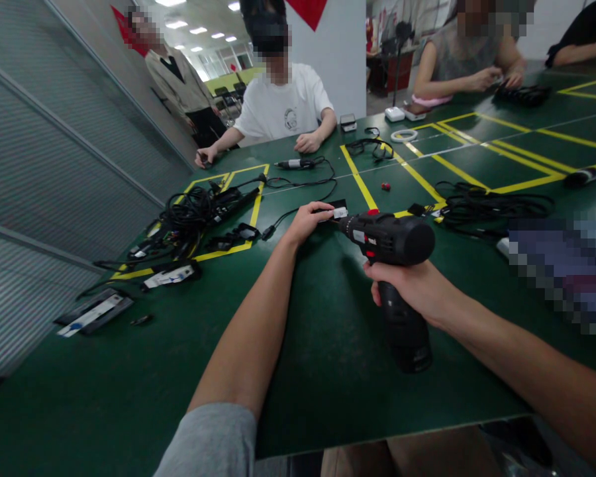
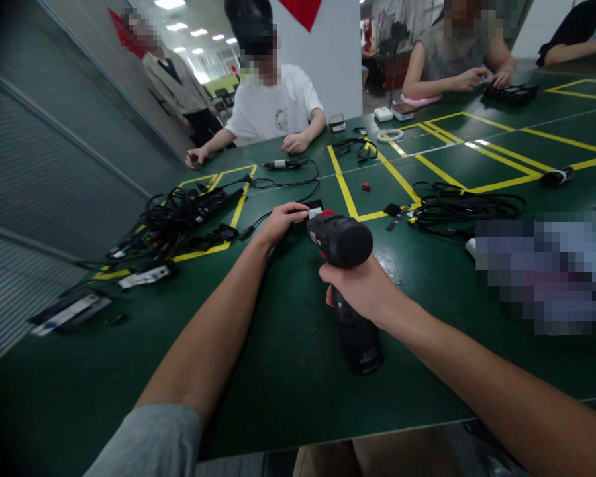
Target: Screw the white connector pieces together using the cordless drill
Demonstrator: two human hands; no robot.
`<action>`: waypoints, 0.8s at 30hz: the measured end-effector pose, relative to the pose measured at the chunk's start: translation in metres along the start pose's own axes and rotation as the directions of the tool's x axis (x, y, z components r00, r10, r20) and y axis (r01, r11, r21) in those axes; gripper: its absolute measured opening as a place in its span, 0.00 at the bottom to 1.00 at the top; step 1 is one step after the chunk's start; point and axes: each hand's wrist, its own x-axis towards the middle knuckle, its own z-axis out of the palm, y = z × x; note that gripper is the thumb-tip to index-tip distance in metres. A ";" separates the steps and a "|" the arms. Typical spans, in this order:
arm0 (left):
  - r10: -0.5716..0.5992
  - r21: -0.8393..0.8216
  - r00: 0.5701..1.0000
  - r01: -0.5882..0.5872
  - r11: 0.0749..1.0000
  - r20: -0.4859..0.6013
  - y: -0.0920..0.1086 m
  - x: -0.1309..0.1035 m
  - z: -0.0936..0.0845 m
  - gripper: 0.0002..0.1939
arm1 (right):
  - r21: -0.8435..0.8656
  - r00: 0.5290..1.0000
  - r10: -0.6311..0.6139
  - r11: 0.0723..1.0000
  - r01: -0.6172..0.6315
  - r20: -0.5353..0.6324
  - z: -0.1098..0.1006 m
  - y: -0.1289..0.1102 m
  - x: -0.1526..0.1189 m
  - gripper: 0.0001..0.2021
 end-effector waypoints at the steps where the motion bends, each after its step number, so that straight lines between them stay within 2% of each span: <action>1: 0.003 0.002 1.000 -0.003 1.000 0.001 0.000 0.000 0.000 0.18 | -0.003 1.000 0.000 1.000 0.000 -0.001 0.000 0.000 0.000 0.06; 24: -0.002 0.001 1.000 0.002 1.000 0.012 0.001 0.000 0.000 0.17 | 0.022 1.000 -0.003 1.000 0.003 -0.001 -0.001 0.001 -0.001 0.05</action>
